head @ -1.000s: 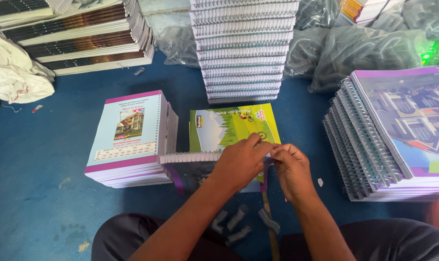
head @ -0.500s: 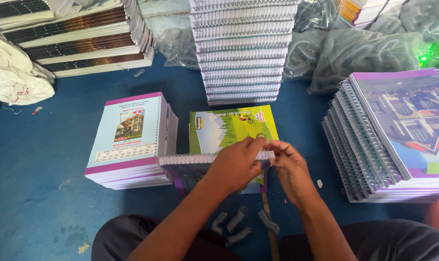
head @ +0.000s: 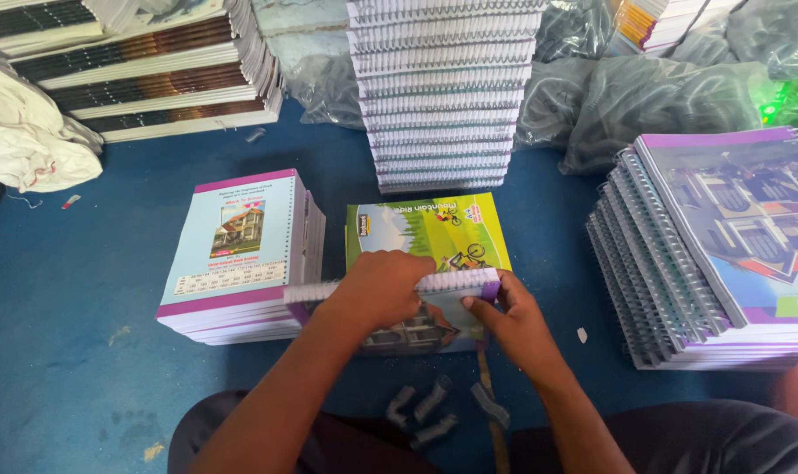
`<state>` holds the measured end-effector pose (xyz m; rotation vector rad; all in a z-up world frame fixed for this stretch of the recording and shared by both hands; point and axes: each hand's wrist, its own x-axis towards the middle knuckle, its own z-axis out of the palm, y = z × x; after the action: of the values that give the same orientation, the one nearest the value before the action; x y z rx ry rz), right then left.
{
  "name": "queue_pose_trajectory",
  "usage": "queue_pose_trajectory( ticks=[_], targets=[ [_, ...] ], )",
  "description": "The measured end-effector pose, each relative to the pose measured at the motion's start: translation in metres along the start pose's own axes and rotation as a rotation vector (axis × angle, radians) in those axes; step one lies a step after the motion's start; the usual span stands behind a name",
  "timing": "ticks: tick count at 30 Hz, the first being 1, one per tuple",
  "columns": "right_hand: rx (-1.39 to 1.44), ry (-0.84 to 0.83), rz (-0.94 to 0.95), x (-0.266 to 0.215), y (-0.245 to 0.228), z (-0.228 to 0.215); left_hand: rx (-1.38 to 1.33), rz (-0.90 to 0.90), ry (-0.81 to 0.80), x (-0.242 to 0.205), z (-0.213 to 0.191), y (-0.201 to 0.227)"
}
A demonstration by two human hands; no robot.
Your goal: The person sits on the floor and binds spiral notebooks by hand. They pick up a notebook, align the pre-punched holes, and thread a plastic spiral coil through the holes. After securing the coil, they place the finished notebook onto a stack and repeat the process with another notebook.
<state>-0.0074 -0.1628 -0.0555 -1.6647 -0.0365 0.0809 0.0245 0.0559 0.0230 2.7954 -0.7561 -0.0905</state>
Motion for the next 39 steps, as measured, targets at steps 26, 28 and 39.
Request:
queue_pose_trajectory(
  ticks=[26, 28, 39],
  targets=[
    [0.281, 0.257, -0.132, 0.005, 0.011, -0.013, -0.618, -0.094, 0.128, -0.045, -0.066, -0.004],
    [0.414, 0.21, -0.083, 0.003, 0.003, -0.015, -0.752, -0.106, 0.127, -0.049, -0.069, -0.005],
    [0.248, 0.036, -0.027, -0.012, -0.017, 0.001, -1.172, -0.061, 0.411, -0.072, 0.002, -0.032]
  ],
)
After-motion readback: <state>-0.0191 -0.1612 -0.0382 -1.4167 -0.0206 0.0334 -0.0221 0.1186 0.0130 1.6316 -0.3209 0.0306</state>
